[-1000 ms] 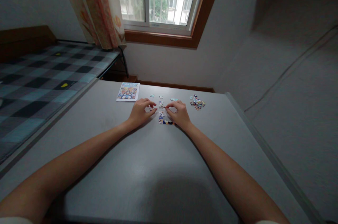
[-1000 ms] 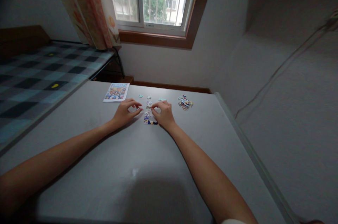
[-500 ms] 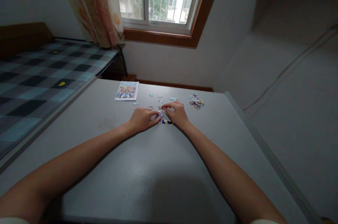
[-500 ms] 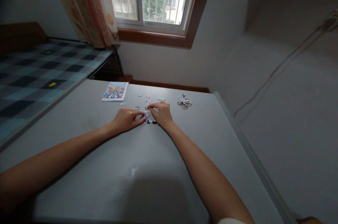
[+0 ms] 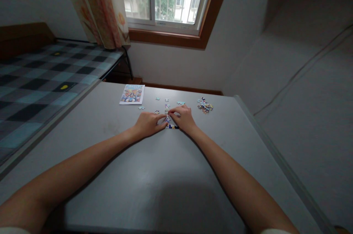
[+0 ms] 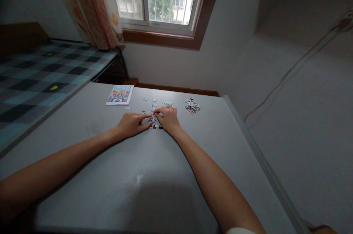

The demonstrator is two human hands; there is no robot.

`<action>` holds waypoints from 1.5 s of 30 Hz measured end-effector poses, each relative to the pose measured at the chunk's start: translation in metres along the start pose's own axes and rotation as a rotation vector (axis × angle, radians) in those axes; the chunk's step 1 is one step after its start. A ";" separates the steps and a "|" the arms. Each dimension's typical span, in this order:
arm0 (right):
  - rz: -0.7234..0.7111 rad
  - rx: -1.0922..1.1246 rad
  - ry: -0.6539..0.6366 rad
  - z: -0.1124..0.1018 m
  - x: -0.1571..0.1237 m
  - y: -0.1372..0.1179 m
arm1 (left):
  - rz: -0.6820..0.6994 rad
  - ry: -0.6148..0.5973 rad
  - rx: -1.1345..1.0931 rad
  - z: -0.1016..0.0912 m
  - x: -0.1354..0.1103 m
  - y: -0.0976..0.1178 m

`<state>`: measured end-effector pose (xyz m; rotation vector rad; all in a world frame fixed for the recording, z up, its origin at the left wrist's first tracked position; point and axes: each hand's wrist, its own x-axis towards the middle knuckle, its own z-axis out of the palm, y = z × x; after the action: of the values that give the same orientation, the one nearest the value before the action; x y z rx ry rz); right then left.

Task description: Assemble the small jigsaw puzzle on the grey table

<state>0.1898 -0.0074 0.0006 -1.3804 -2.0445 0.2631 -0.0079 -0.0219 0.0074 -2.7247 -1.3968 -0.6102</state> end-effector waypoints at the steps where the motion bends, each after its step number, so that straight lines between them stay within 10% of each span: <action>1: -0.005 -0.009 -0.001 0.000 0.000 0.001 | -0.002 -0.005 0.002 0.000 0.000 0.000; 45: -0.174 -0.128 -0.028 -0.006 -0.006 0.005 | -0.003 -0.067 0.092 -0.005 -0.003 0.006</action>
<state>0.1986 -0.0122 0.0006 -1.2689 -2.2226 0.0775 -0.0064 -0.0292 0.0124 -2.6950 -1.4063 -0.4474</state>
